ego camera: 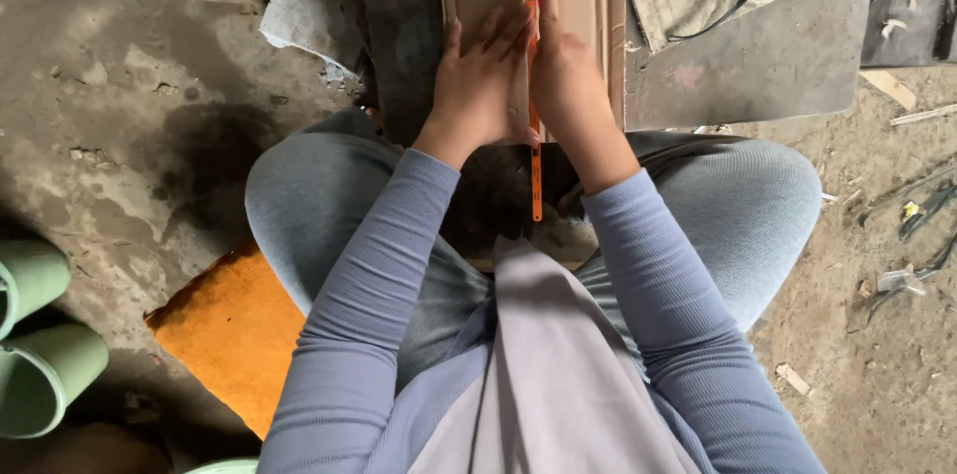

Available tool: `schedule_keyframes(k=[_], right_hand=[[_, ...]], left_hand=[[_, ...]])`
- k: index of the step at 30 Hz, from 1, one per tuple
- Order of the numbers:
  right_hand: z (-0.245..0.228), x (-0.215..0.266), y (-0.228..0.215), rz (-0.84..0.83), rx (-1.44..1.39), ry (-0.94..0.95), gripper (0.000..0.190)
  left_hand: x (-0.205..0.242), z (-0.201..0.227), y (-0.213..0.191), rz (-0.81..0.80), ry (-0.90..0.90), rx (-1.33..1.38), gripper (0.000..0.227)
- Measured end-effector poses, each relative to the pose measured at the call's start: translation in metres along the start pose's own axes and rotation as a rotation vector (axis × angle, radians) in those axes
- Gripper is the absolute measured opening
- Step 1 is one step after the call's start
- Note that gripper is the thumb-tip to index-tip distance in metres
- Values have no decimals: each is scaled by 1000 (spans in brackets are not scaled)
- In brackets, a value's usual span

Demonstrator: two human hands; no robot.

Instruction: Measuring and cutting cardboard pieces using a utility knife, ruler, and tape measure.

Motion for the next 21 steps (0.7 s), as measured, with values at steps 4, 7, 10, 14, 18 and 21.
schedule_keyframes(k=[4, 7, 10, 14, 18, 21], right_hand=[[-8, 6, -5, -5, -2, -20, 62], [-7, 4, -3, -31, -80, 45, 59], [-4, 0, -4, 12, -44, 16, 60], [-9, 9, -5, -1, -61, 18, 58], [-3, 3, -5, 42, -86, -6, 54], [-2, 8, -10, -12, -150, -20, 58]], left_hand=[[2, 2, -6, -2, -9, 66, 124], [4, 4, -5, -7, -2, 25, 122], [1, 2, -6, 0, 11, 98, 119], [0, 0, 0, 21, 5, 49, 124], [1, 1, -3, 13, 9, 73, 125], [2, 1, -4, 36, 21, 108, 125]])
Point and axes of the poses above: each hand's wrist, its own x-axis away from the middle knuckle, its own y-axis out of the palm, z = x × y, the point moved 4 cm from there along -x, towards the middle knuckle, and after that the axes turned 11 degrees about -z, right-handed, at the moved point
